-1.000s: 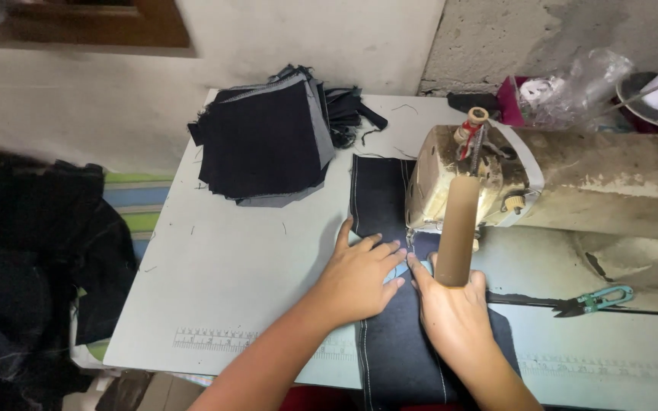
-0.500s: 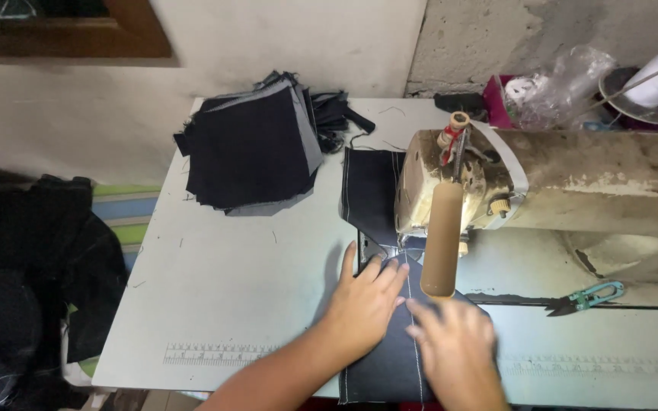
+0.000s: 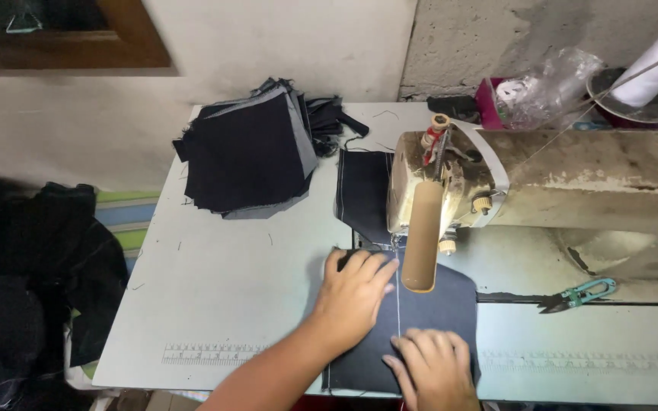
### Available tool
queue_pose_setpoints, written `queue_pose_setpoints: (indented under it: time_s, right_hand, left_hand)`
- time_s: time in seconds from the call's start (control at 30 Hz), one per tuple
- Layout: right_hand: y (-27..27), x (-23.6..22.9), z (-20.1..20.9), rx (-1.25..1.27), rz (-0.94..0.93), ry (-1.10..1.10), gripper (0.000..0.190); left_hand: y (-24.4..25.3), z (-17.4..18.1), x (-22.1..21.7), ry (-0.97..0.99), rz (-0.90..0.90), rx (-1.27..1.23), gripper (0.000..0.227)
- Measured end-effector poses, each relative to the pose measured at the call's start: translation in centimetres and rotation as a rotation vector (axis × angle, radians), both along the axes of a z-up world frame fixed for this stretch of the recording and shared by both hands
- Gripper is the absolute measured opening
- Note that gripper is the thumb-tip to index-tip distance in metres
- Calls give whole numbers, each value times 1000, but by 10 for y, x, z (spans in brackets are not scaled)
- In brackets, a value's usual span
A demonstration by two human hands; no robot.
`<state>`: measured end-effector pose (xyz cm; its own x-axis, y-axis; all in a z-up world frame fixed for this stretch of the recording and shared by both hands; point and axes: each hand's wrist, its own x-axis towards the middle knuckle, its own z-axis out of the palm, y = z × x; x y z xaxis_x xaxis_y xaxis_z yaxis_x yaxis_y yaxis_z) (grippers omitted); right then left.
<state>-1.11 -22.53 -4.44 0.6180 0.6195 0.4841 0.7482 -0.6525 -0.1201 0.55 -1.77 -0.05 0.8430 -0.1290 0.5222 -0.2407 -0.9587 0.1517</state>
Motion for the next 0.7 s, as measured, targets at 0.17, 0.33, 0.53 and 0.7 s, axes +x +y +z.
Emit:
queue_pose_setpoints:
  time_s: [0.17,0.33,0.53,0.7]
  right_hand:
    - [-7,-9,10,9,16,-161,10]
    - [-10,-9,6,-39,-47,-159,16]
    - [-6,-4,7,-52,-70,-220,15]
    - [-7,-5,8,-57,-45,-211,16]
  left_hand:
    - [-8,-3,-2,122,-21,95,57]
    - [-6,-4,3,215,-48,5,56]
    - [-5,-8,9,246,-22,36,54]
    - [-2,-9,13,173,-3,73,53]
